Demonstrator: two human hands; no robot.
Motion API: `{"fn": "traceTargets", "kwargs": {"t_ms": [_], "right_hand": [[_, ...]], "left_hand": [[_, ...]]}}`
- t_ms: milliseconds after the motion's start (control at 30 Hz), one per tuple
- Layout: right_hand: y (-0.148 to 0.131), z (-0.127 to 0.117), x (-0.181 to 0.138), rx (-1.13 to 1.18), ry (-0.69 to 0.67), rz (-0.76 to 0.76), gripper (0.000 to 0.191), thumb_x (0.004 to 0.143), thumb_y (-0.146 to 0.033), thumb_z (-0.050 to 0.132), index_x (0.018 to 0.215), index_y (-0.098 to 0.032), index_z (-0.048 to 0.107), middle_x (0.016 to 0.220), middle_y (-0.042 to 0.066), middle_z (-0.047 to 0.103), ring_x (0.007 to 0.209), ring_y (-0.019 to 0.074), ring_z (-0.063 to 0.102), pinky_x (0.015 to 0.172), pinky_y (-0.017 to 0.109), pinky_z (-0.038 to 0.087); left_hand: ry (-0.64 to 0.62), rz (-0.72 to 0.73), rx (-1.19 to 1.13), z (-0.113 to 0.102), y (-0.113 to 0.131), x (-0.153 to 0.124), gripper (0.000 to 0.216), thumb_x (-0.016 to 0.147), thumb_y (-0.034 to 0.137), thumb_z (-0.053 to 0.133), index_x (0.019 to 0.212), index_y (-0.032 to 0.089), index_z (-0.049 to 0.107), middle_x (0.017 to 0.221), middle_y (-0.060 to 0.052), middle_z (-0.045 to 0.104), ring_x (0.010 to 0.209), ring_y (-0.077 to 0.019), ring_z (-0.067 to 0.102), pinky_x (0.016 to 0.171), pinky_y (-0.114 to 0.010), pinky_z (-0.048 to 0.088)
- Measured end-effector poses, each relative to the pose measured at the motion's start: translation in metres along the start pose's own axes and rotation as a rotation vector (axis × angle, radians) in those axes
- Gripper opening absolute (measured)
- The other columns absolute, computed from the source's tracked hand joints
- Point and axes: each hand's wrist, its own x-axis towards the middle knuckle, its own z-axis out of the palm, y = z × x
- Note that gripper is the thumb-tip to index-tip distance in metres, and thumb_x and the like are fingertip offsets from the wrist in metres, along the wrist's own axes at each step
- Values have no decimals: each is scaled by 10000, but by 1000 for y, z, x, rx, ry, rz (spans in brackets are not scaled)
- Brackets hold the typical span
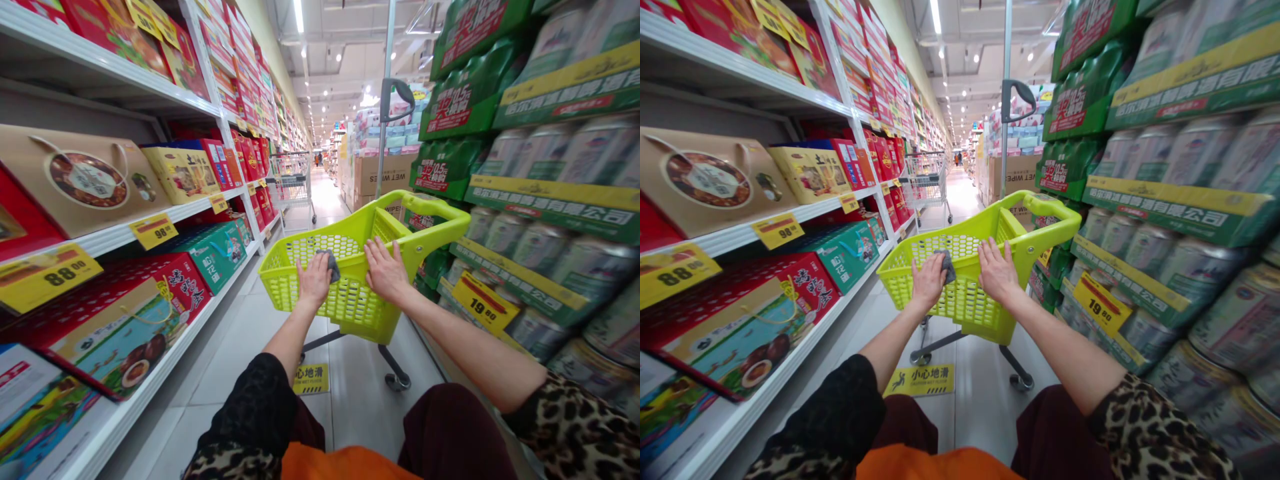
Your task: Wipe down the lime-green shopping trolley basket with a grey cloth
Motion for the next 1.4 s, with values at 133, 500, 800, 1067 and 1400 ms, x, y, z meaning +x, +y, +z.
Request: {"fn": "traceTargets", "kwargs": {"t_ms": [133, 500, 800, 1067, 1400], "right_hand": [[3, -1, -3, -12, -11, -24, 596, 753, -220, 471, 1305, 0, 421, 1386, 184, 404, 1319, 310, 265, 1084, 529, 77], [-2, -5, 2, 117, 70, -73, 621, 781, -266, 457, 1363, -71, 356, 1431, 176, 333, 1307, 302, 282, 1066, 515, 130], [-26, 7, 28, 67, -68, -153, 492, 855, -332, 455, 1320, -171, 425, 1340, 168, 447, 1251, 339, 349, 1007, 605, 192], [-9, 11, 31, -90, -44, -149, 326, 911, -233, 358, 1200, -217, 509, 1256, 128, 511, 1150, 281, 431, 1004, 552, 232], [84, -34, 4, -234, 35, -78, 324, 894, -254, 380, 1166, -209, 550, 1261, 124, 506, 1164, 280, 400, 1014, 542, 181]], "left_hand": [[5, -7, -19, 3, 9, 4, 405, 885, 226, 362, 1279, 182, 448, 1320, -105, 510, 1244, -223, 432, 1105, -547, 135], [-147, 105, -310, -1, 54, 31, 599, 840, 202, 420, 1374, 17, 225, 1422, -194, 346, 1313, -191, 342, 1104, -369, 245], [-313, -13, -159, -8, 12, 16, 547, 813, 260, 451, 1336, 150, 333, 1381, -123, 433, 1299, -227, 357, 1105, -505, 163], [-372, 3, -7, -14, 3, 8, 720, 729, 235, 528, 1385, 171, 236, 1449, -112, 328, 1345, -237, 265, 1107, -511, 151], [-395, -41, 23, -20, -5, 2, 708, 713, 175, 491, 1378, 168, 250, 1470, -112, 288, 1365, -229, 215, 1102, -527, 147]]}}
